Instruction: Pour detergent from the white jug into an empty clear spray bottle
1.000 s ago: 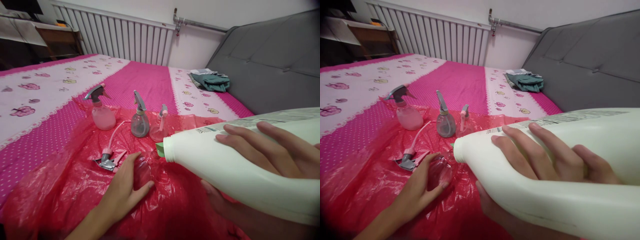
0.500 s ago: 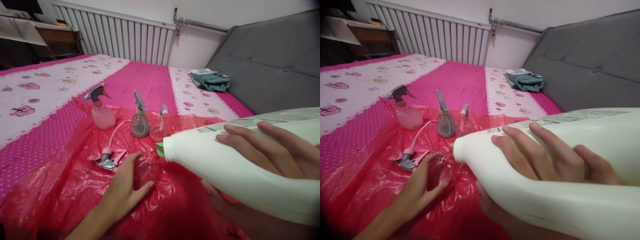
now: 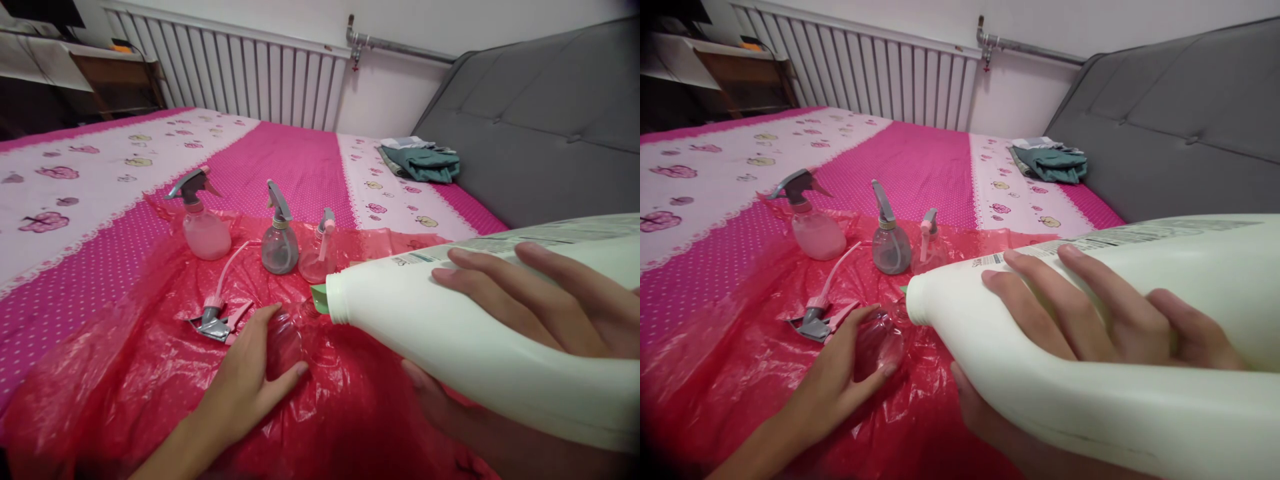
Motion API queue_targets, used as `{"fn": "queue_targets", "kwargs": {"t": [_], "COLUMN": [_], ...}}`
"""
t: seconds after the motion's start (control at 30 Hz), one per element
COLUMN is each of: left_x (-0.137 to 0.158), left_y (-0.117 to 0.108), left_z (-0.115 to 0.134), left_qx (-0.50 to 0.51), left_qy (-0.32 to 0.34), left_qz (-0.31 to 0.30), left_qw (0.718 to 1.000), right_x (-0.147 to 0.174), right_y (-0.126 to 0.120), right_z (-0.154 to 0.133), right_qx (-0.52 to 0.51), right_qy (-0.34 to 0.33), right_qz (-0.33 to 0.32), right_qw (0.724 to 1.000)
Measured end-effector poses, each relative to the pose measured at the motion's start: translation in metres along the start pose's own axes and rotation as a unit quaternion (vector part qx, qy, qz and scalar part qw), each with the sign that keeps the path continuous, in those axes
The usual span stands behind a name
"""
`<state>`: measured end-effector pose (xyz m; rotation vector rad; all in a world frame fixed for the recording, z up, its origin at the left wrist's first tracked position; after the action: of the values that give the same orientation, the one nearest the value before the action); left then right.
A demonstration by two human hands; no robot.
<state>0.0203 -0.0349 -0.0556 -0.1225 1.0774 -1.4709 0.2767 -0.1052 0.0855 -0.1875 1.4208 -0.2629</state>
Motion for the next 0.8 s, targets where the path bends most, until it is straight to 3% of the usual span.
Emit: {"fn": "queue_targets", "kwargs": {"t": [0.23,0.67,0.8], "left_x": [0.000,0.000,-0.001], "left_y": [0.000,0.000,0.000], "left_z": [0.001,0.000,0.001], "left_qx": [-0.006,-0.002,-0.001], "left_qy": [0.003,0.002,0.005], "left_qz": [0.001,0.006,0.005], "left_qw": [1.000,1.000,1.000], "right_x": [-0.014,-0.013,-0.005], "right_y": [0.010,0.011,0.005], "right_z": [-0.002,-0.002,0.000], "right_qx": [0.023,0.013,0.008], "right_qy": [0.078,0.067,0.031], "right_qz": [0.057,0.042,0.021], "right_qw": [0.995,0.997,0.999]}}
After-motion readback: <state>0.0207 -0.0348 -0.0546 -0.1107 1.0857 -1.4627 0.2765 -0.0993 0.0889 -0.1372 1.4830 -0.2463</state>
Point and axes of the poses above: each hand's wrist, its own x-axis away from the middle knuckle, its own y-axis out of the palm, z = x × y, the point moved 2 cm from there along -x, towards the middle knuckle, and after that the axes turned 15 degrees about z, right-handed, at the moved point
